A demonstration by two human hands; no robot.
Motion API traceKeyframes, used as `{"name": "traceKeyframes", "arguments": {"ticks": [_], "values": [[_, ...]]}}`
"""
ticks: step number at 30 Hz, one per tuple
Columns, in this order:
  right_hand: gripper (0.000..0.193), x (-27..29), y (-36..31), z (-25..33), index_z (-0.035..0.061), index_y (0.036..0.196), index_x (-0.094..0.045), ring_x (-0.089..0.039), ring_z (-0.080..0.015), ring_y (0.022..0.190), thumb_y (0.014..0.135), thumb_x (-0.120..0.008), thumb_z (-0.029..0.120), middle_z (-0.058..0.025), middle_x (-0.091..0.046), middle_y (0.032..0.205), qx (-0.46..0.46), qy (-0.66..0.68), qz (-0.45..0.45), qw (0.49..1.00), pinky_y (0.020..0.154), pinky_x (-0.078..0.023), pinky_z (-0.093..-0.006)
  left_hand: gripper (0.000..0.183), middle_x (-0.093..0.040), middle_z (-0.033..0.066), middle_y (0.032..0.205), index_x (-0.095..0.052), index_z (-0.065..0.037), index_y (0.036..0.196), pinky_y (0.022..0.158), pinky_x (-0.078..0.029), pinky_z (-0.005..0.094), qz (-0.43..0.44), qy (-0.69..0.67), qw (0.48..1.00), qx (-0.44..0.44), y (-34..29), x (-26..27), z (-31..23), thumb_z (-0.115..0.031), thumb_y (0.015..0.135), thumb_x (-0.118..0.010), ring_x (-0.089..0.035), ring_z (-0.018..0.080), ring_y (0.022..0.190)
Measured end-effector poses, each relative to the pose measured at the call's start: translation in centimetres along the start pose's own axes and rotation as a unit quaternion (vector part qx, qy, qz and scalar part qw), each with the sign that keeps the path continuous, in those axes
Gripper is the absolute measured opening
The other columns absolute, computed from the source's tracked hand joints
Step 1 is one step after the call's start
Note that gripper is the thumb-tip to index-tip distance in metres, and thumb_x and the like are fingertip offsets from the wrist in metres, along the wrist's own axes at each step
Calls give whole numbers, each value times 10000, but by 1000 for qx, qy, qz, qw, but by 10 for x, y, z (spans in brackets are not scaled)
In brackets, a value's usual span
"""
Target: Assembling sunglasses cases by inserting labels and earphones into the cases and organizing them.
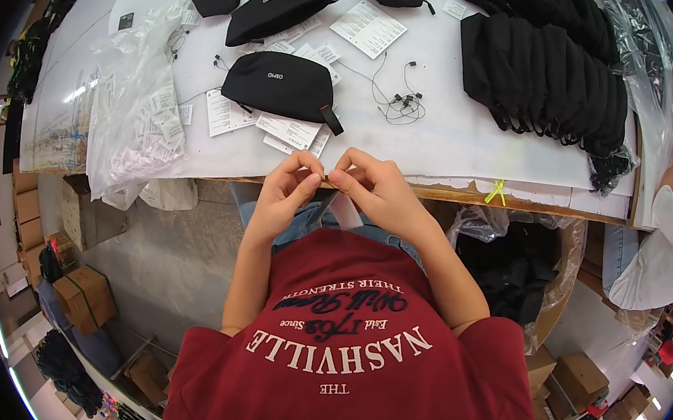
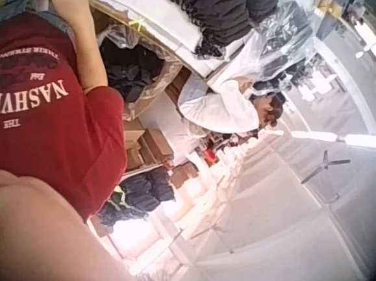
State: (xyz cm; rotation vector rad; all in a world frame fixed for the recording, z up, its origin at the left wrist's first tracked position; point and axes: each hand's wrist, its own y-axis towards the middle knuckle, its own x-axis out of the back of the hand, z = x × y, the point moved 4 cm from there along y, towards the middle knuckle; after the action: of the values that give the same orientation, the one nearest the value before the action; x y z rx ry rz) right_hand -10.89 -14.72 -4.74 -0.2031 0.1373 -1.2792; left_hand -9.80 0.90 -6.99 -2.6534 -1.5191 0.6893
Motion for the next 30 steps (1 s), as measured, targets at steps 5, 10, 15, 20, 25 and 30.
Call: {"name": "traceKeyframes", "arguments": {"ticks": [5,10,15,20,25,30], "values": [[157,0,-1,-10,22,831,-558,-448,-37,467,897,-587,162,20,-500,558,-65,60,51,995,428,-342,-195,60,-494,-31,822,-536,-40,905,591,-341,185,-89,206,968,-112,24,6,-13,-99,906,-546,-410,36,647],[140,9,-5,-7,25,832,-583,-442,-28,468,876,-613,154,29,-498,564,-55,24,0,998,420,-338,-183,330,-483,24,978,-618,-130,1008,801,-359,386,-150,583,764,-233,56,7,-25,-24,696,-637,-434,254,890],[121,18,-5,-5,29,853,-628,-435,-26,466,856,-637,150,31,-485,546,-63,13,-65,996,419,-328,-182,206,-473,24,852,-646,-125,863,735,-351,366,-144,613,729,-270,54,7,-28,-49,676,-685,-442,228,806],[111,15,3,2,43,866,-669,-414,-19,458,839,-659,150,40,-486,531,-31,-52,-135,989,422,-314,-188,150,-474,-1,643,-648,-45,720,559,-319,259,-253,452,834,-192,19,16,-40,-92,645,-770,-372,130,616],[108,-8,14,20,42,867,-691,-380,-36,463,799,-678,125,3,-483,516,36,-216,-86,972,437,-291,-216,37,-508,-6,599,-676,-54,751,549,-331,253,-204,326,918,-98,4,18,-34,-53,714,-674,-391,110,599],[104,-13,14,21,50,867,-695,-367,-42,473,794,-682,122,-8,-471,514,51,-227,-98,968,436,-267,-227,44,-562,7,703,-652,-17,781,616,-371,233,-208,268,931,-132,0,21,-31,-21,739,-664,-448,99,666]]}}
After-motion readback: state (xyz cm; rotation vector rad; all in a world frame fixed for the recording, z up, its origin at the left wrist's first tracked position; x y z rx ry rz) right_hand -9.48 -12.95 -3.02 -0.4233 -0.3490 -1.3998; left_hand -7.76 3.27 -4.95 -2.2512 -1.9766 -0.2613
